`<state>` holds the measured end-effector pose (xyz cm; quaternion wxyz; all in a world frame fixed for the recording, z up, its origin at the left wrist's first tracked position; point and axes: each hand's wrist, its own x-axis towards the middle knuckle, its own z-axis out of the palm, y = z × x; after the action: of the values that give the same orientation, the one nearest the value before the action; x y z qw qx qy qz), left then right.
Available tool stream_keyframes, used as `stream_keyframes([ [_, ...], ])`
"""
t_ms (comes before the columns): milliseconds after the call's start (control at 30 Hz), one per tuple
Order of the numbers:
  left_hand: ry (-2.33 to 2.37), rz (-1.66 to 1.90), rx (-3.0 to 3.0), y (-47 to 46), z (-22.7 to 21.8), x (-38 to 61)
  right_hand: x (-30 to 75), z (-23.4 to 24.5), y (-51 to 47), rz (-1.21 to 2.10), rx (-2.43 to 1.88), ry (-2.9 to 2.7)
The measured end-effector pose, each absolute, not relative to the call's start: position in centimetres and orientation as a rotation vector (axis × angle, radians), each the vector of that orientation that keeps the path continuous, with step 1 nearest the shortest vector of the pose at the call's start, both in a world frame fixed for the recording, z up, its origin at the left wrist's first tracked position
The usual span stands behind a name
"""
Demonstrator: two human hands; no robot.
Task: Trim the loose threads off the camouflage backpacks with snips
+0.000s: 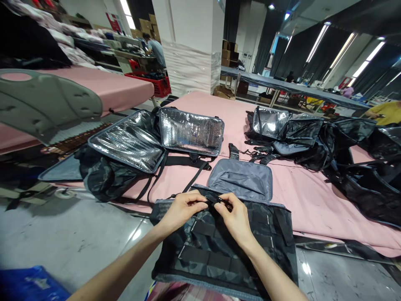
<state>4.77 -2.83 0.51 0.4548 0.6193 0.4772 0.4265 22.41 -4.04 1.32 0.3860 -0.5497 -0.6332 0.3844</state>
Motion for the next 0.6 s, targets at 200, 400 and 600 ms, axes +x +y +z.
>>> stream_keyframes([
  [200,1.203,1.053,1.486,-2.8,0.3,4.5,24.6,3.3,-2.2,1.478,-1.059,-0.768],
  [400,1.069,1.225,1.584,-2.9,0.2,4.6,23.0,2.2,-3.3,1.938,-1.209,-0.943],
  [600,1.078,1.229,1.796,-3.3,-0.2,4.0,20.7,2.1,-3.5,2.069,-1.189,-1.039],
])
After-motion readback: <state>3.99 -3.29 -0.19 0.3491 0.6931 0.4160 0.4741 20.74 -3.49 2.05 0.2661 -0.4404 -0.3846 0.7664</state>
